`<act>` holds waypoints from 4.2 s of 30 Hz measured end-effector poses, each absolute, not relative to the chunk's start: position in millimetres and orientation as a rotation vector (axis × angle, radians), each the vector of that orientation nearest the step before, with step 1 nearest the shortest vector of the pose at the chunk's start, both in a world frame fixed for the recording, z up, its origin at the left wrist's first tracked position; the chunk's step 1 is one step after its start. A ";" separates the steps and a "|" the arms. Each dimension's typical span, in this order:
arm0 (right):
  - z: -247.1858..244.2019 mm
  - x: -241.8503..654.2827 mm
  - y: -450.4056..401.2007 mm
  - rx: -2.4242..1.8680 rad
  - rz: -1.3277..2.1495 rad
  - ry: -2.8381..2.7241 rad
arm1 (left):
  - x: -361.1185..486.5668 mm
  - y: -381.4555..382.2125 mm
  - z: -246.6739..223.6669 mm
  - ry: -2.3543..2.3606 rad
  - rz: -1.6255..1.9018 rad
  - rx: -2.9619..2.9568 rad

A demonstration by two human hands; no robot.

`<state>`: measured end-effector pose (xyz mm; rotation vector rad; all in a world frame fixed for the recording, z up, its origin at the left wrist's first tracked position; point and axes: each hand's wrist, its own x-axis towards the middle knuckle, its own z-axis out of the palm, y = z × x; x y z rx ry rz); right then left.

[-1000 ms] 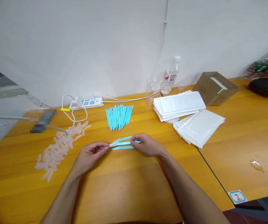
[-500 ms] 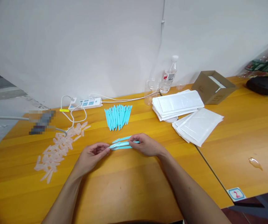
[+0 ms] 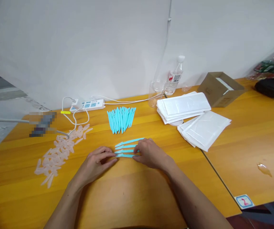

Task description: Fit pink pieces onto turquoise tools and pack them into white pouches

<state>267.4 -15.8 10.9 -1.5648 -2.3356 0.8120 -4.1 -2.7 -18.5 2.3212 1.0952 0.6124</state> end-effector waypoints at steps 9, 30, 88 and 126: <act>3.6 264.1 -10.9 -1.609 0.627 -2.439 | 5.2 -3.2 -23.0 1.154 0.680 2.317; -5.7 216.3 113.9 -2.014 0.543 -1.763 | -40.8 18.7 -21.4 1.613 1.006 2.131; 7.4 278.3 -6.3 -1.316 1.244 -2.125 | 2.4 -4.7 -8.4 1.032 0.579 2.068; 5.1 262.4 65.0 -1.980 0.560 -1.715 | 4.6 -1.8 -10.3 1.060 0.704 2.375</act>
